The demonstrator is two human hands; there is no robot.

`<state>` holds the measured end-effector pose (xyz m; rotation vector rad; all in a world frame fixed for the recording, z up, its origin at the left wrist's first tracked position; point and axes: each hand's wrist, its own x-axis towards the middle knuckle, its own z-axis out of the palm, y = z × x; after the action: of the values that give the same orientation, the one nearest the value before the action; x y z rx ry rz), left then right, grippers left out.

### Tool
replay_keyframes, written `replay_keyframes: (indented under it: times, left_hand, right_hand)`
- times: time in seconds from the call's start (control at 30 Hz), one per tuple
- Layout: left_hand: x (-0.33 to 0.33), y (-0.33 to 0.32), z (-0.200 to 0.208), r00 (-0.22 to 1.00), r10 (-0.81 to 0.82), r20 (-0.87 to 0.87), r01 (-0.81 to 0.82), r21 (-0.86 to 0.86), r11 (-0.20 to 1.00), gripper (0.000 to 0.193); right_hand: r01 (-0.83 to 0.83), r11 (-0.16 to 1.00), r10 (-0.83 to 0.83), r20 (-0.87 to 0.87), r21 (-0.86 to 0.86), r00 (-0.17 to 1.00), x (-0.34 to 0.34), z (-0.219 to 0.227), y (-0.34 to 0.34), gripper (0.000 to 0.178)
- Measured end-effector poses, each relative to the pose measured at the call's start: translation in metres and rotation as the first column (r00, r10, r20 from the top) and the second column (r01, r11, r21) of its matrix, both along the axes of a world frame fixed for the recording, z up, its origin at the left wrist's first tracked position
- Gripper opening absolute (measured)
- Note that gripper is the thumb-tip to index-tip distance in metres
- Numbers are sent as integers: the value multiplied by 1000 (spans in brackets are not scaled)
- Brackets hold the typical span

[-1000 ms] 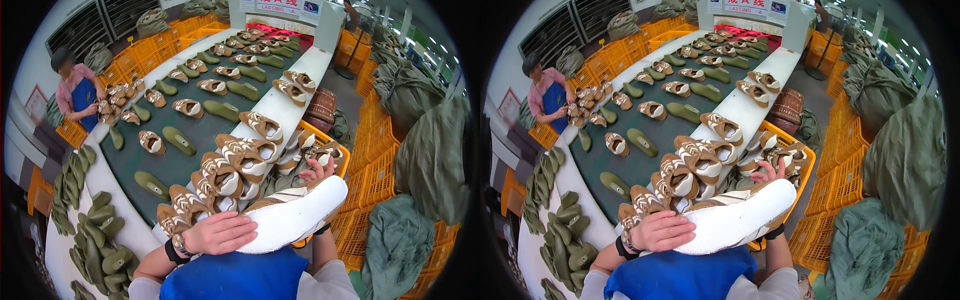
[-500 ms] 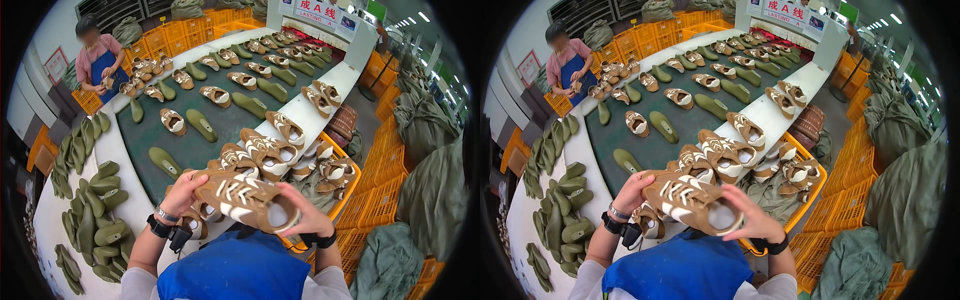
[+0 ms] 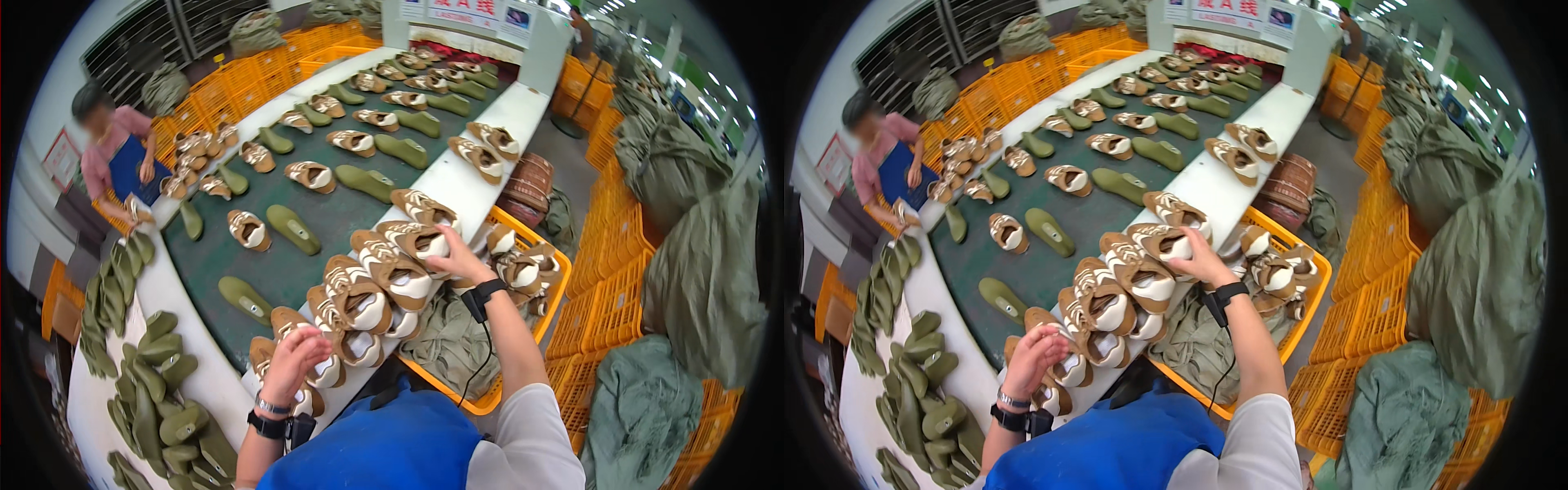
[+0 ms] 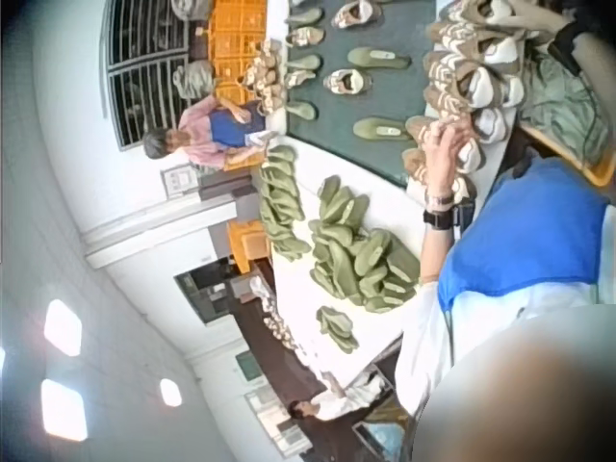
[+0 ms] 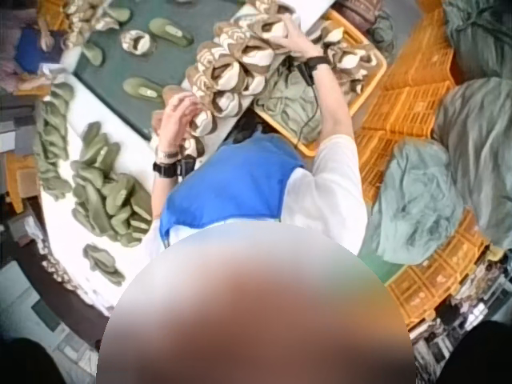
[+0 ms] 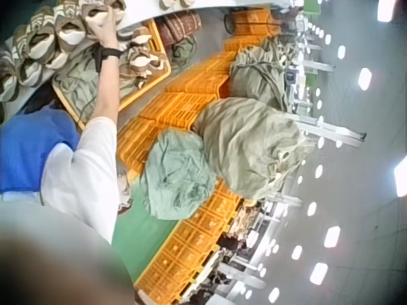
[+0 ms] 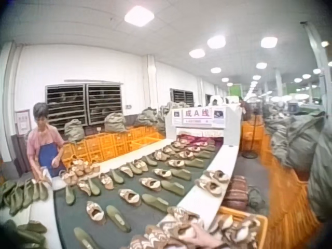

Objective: The person removes brown and white shoes from a large sack and places them into a yellow crate. They then pick up green shoe lasts from a table and place them into the shoes. The person continues to handle shoes and lasts, arranging them on the table and in the crate.

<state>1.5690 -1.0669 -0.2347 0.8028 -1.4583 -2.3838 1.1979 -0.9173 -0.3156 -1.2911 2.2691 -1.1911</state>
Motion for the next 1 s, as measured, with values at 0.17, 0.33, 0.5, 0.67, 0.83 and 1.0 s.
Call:
replay_keyframes:
  times: [0.17,0.33,0.5,0.67,0.83,1.0]
  left_hand:
    - [5,10,-7,988,89,127,-90,4,996,16]
    - [3,15,-10,979,125,162,-124,-21,992,16]
    - [-9,26,-10,986,78,148,-74,-35,997,18]
    - [-26,35,-9,982,-69,174,89,-109,990,18]
    - [-53,38,-4,945,-286,161,316,-207,926,25]
    - [-102,45,26,986,-168,-18,121,-616,779,58]
  right_hand:
    - [347,904,-278,273,-251,921,-51,-33,55,60]
    - [808,442,-758,-319,391,569,-79,-82,147,66]
    - [768,472,-856,17,434,516,-52,-130,187,50]
    - [734,617,-530,840,283,121,21,-110,231,31]
    - [832,548,101,994,-82,32,82,-56,222,39]
    - [783,622,323,917,-20,-234,138,4,188,47]
